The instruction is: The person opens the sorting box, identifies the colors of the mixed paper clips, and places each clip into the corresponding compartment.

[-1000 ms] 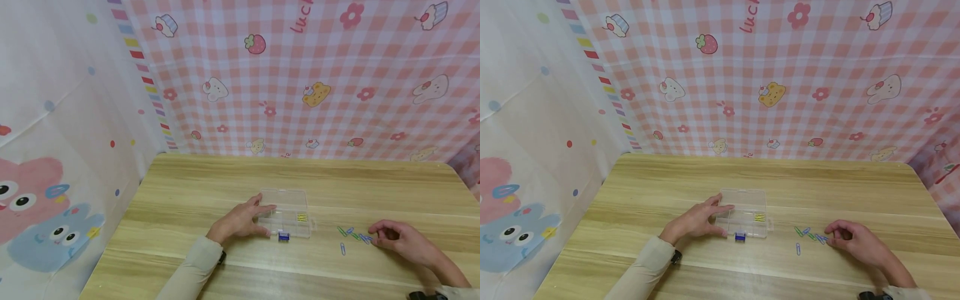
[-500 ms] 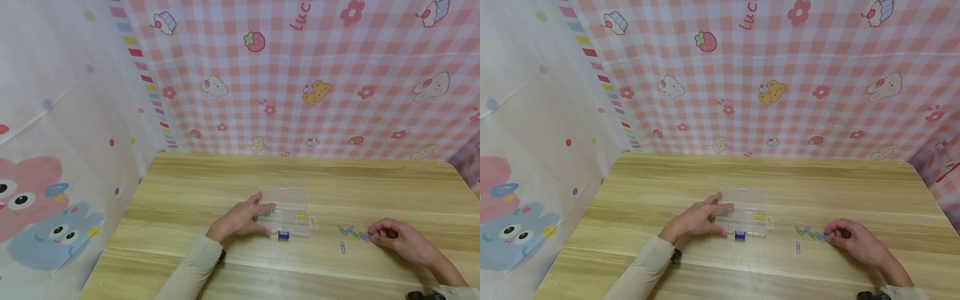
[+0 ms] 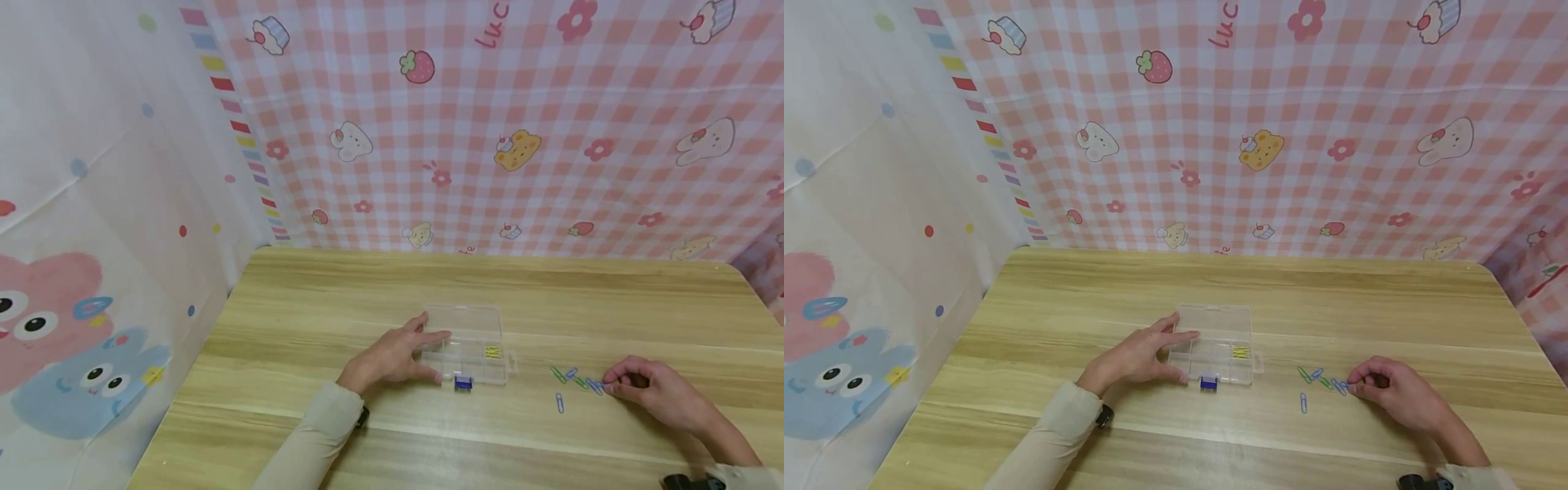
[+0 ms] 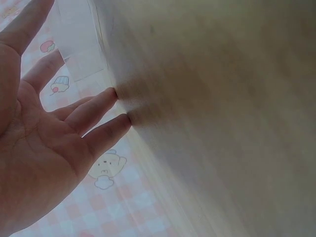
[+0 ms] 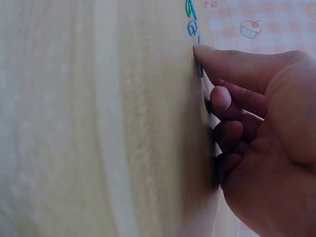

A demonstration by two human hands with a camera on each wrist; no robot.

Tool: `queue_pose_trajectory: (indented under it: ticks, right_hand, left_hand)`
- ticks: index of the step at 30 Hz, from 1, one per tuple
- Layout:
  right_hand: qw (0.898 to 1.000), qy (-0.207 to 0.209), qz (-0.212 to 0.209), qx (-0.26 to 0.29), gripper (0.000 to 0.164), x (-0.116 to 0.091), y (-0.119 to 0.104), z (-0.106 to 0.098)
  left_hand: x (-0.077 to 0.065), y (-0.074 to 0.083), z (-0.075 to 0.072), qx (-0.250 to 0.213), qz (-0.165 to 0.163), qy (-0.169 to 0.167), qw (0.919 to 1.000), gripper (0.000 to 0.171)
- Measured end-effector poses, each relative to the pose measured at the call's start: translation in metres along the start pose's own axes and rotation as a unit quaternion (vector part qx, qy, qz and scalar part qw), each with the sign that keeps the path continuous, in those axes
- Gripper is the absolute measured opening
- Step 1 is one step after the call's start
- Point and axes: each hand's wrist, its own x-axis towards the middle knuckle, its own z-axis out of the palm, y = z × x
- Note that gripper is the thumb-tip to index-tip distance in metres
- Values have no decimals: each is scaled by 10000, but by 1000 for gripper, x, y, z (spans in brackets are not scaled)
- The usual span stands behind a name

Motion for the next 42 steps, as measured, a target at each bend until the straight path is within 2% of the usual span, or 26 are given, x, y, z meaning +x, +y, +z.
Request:
queue_pose_trajectory:
  ticks: [7, 12, 23, 28, 34, 42]
  right_hand:
    - [9999, -73, 56, -56, 4, 0, 1, -1]
    - [9999, -12, 3, -167, 10, 0, 2, -2]
    - [9993, 210, -19, -295, 10, 0, 0, 0]
    - [9995, 163, 81, -244, 10, 1, -4, 0]
    - [9998, 153, -6, -94, 12, 4, -7, -3]
    - [9996, 146, 26, -260, 9, 12, -21, -2]
  left_hand:
    - [-1, 0, 0, -26, 6, 15, 10000, 77]
    - [-1, 0, 0, -1, -2, 17, 10000, 77]
    - [0, 0, -1, 58, 16, 4, 10000, 77]
    - [1, -1, 0, 85, -4, -4, 10000, 78]
    - [1, -2, 1, 149, -8, -4, 9999, 77]
    - [0, -1, 1, 154, 8, 17, 9999, 77]
